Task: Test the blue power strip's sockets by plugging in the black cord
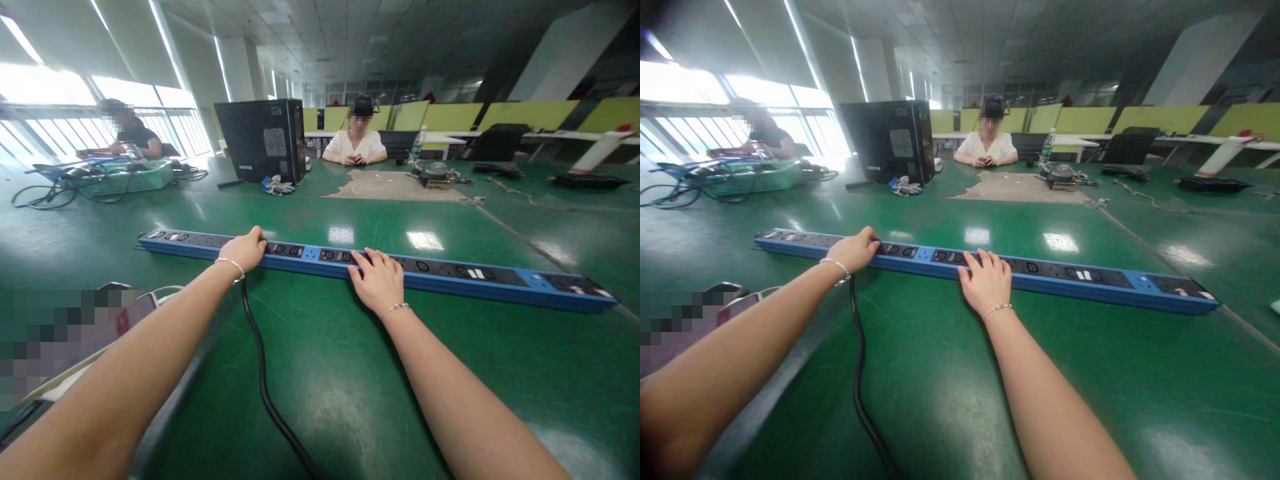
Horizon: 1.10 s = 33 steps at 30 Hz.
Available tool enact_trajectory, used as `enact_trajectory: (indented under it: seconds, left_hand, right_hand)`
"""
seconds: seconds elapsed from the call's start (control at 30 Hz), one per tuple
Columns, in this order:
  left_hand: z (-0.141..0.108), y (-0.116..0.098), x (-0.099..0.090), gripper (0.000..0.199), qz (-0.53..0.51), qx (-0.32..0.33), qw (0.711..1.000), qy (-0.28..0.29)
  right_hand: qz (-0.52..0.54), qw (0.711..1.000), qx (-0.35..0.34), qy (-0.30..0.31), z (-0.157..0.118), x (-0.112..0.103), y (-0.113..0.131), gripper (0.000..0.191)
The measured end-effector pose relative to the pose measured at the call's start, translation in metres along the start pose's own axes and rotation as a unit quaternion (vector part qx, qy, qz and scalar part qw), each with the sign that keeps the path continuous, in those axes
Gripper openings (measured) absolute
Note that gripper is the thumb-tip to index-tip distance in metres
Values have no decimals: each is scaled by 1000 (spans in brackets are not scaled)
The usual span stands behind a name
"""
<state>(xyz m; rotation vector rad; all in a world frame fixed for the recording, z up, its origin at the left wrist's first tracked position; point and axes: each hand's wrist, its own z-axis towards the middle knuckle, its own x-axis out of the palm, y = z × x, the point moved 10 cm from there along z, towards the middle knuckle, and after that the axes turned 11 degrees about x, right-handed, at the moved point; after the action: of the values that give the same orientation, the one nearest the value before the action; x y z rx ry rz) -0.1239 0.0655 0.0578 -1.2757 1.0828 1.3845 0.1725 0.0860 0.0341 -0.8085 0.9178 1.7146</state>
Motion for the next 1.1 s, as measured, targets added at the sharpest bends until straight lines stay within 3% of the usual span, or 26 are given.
enact_trajectory:
  seconds: [0.1,0.17,0.23,0.33,0.4,0.53,0.7,1.1]
  left_hand:
    - [-5,7,-17,39,-27,-37,998,-36]
    - [-9,11,-45,40,-49,-59,992,-103]
    - [-11,5,-75,39,-64,-38,983,-166]
    - [-6,-20,-91,35,-79,26,986,-147]
    - [-2,-41,-84,33,-85,57,989,-107]
    - [9,-75,-50,30,-83,85,992,-49]
    - [22,-98,-19,29,-109,98,989,-6]
    - [28,-110,-11,32,-74,102,992,5]
  right_hand:
    - [-1,1000,3,-2,-1,0,0,39]
    - [0,1000,5,-1,0,1,0,39]
    - [1,1000,8,2,0,1,0,39]
    - [7,1000,12,7,0,1,0,39]
    - [12,1000,15,8,0,1,-1,39]
    - [22,1000,16,7,0,2,-1,39]
    - [28,999,15,2,0,3,-2,39]
    - [34,999,22,5,0,0,-2,37]
